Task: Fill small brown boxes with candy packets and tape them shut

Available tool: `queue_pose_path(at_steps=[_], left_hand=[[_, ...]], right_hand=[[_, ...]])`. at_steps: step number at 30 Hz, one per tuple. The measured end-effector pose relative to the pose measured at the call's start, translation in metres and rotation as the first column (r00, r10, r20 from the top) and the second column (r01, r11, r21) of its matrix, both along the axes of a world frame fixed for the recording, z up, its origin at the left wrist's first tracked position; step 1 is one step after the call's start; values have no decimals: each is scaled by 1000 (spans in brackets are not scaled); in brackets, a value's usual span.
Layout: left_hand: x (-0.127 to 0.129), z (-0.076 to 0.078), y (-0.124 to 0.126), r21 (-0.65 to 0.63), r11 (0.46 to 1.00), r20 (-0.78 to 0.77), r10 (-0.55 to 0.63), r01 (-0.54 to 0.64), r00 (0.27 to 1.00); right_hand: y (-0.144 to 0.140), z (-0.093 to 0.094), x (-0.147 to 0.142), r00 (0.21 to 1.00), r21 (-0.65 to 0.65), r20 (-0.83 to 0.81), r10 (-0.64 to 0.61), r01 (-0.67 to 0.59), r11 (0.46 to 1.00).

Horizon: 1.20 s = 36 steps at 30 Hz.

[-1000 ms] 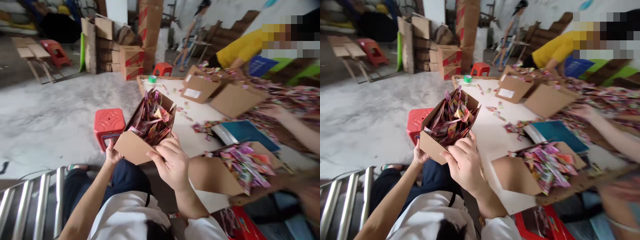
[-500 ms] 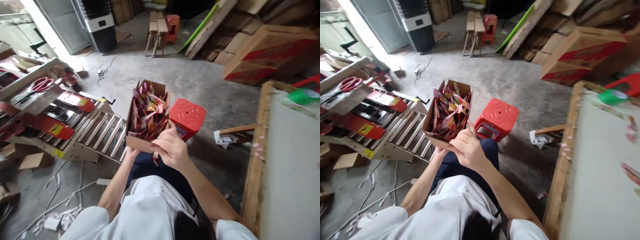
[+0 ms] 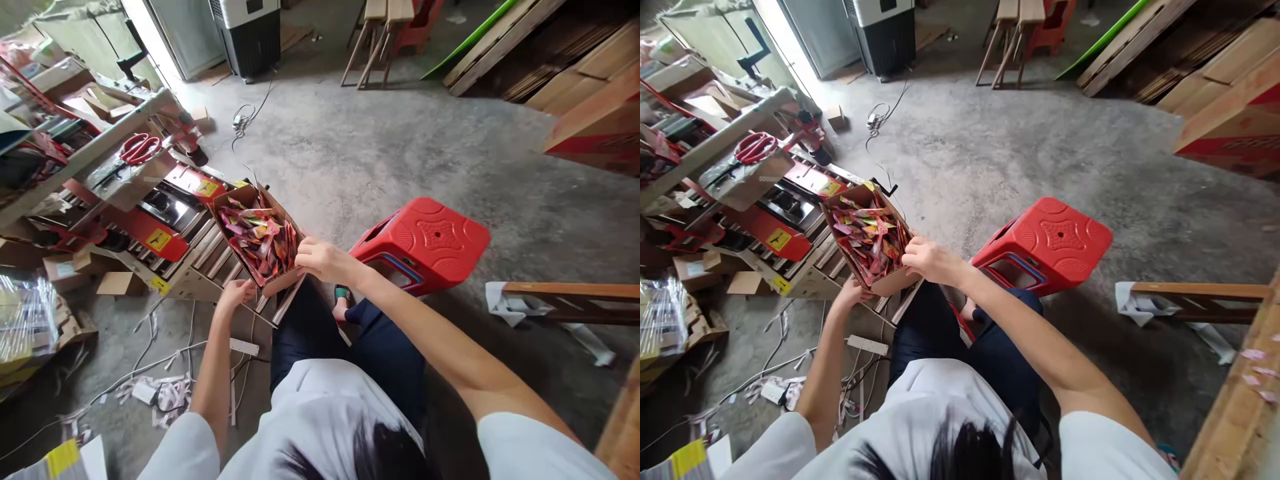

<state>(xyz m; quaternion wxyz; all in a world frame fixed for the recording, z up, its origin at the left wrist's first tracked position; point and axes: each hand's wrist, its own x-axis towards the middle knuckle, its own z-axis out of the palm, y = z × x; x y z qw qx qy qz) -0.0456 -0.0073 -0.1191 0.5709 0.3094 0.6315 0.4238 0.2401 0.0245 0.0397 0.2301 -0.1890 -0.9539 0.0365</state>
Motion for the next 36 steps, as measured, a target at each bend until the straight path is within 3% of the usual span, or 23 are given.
queue_pose_path(at_steps=[1,3,5,6,9,12,16,21,23,26,29,31,36], left_hand=[[-14,8,4,53,998,-41,32,-29,999],[-42,30,20,288,954,-103,115,-81,988],[-63,60,44,570,821,-166,128,-10,978],[-71,75,58,664,744,-200,81,74,976],[-79,117,97,730,595,-299,-164,336,940],[-77,141,114,696,567,-338,-281,440,898],[-79,144,110,687,594,-318,-273,419,908],[-80,146,107,658,589,-369,-292,470,883],[-76,154,112,625,543,-453,-331,560,828],[-69,170,123,516,453,-603,-411,727,684],[-57,180,135,378,388,-705,-468,841,533],[-47,177,141,339,417,-719,-463,843,519],[-28,157,149,324,582,-724,-355,746,591]], right_hand=[[-7,2,-1,999,12,-17,-52,52,999],[-27,7,-9,978,7,-83,-190,191,982],[-46,13,-29,943,-36,-112,-315,312,949],[-52,16,-42,930,-60,-94,-356,351,934],[-47,22,-85,892,-109,8,-453,451,886],[-14,24,-116,832,-151,78,-549,554,819],[19,14,-127,843,-215,152,-517,538,815],[21,-7,-126,849,-195,250,-465,515,835],[19,-14,-128,828,-178,283,-484,541,822],[17,-22,-131,790,-160,329,-517,586,794],[20,-26,-128,824,-200,289,-487,549,811],[25,-27,-121,864,-255,203,-461,501,827],[29,-19,-105,893,-448,-117,-435,344,825]])
